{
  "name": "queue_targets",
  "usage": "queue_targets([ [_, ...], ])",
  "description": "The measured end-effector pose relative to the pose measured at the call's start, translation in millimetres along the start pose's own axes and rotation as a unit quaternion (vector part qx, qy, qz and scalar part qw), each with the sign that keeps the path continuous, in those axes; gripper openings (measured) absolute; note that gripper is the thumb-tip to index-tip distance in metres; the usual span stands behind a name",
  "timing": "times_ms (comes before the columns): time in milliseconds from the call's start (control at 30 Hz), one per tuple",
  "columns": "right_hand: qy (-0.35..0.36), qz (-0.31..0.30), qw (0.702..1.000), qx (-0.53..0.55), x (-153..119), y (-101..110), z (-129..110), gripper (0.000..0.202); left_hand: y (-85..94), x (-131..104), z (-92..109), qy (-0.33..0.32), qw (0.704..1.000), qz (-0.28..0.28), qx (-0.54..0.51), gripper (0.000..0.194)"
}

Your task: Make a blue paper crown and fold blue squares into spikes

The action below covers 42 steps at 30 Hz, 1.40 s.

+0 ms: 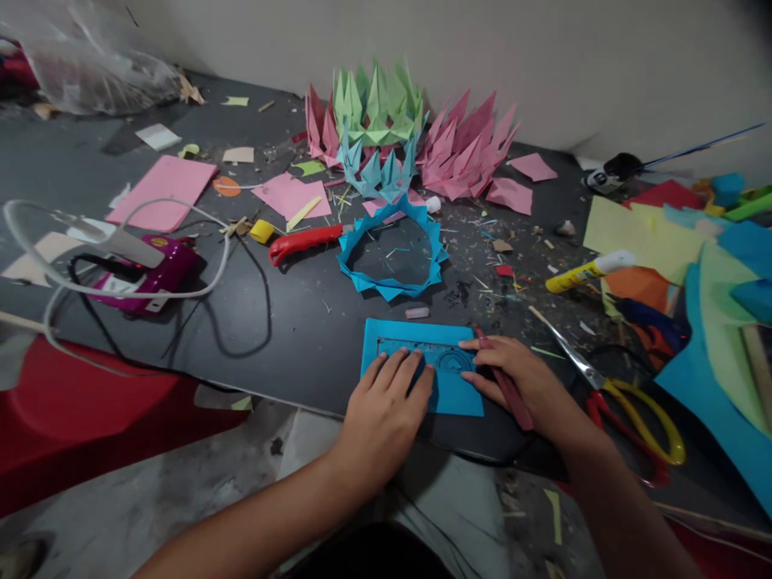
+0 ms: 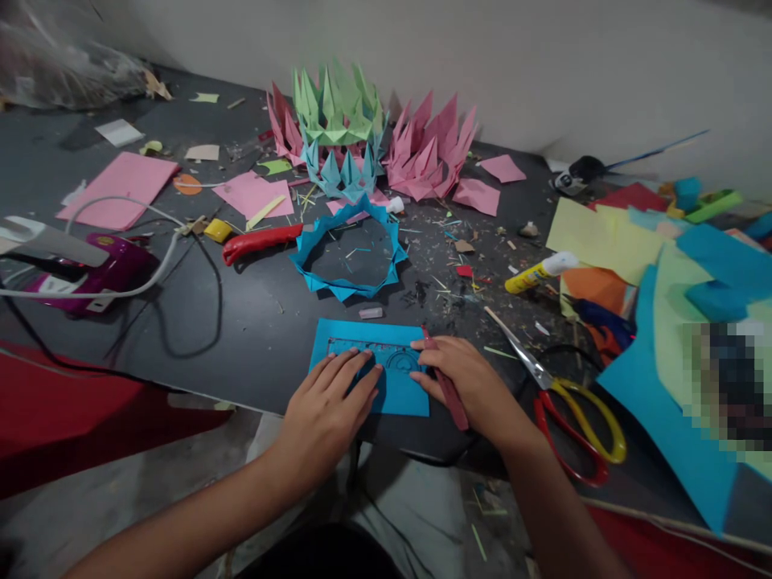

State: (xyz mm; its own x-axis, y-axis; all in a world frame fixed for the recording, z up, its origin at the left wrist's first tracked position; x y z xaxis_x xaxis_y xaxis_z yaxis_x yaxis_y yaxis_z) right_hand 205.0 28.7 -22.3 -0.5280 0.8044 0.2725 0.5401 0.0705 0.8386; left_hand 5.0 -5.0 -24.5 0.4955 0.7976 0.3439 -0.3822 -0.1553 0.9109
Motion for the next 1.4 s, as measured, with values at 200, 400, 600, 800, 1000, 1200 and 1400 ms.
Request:
queue_targets([
  [200, 0.008, 0.007, 1.000, -0.002, 2.8, 2.0, -3.6, 0.012, -0.5, -0.3, 0.4, 0.000, 1.000, -0.001, 0.003, 0.024],
  [400, 0.003, 0.002, 1.000, 0.003, 1.2, 1.5, -3.3, 0.013, -0.9, -0.5, 1.0, -0.004, 1.000, -0.006, 0.007, 0.024],
  [600, 0.012, 0.015, 1.000, 0.003, -0.9, -0.3, -0.2, 0.013, -0.1, 0.6, 0.7, -0.005, 1.000, 0.003, 0.015, 0.023],
  [800, 0.014, 0.022, 1.000, 0.006, -1.2, 0.1, -1.2, 0.015, 0.2, 1.0, 1.3, -0.005, 1.000, -0.004, 0.026, 0.023],
  [1000, 0.013, 0.021, 1.000, 0.010, -0.3, 1.2, -1.8, 0.015, 2.0, 1.5, 2.7, -0.010, 0.999, -0.014, 0.034, 0.024],
  [1200, 0.011, 0.025, 1.000, 0.010, -0.8, 0.0, -0.6, 0.015, 0.5, 2.1, 1.2, -0.009, 1.000, -0.002, 0.030, 0.023],
  [1400, 0.014, 0.028, 0.999, 0.009, -1.8, 0.3, -0.6, 0.017, -1.5, 0.4, 0.1, -0.012, 1.000, -0.003, 0.024, 0.024],
])
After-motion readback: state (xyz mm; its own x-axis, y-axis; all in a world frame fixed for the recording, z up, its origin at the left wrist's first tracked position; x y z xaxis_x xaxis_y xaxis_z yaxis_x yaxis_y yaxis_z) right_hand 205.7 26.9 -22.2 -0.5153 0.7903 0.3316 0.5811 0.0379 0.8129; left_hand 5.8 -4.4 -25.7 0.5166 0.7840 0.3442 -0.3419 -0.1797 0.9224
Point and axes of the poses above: each hand's wrist, its own x-axis towards the middle knuckle, its own y-axis out of the back of the hand, z = x × y, the point moved 2 cm from there along x, towards the middle knuckle
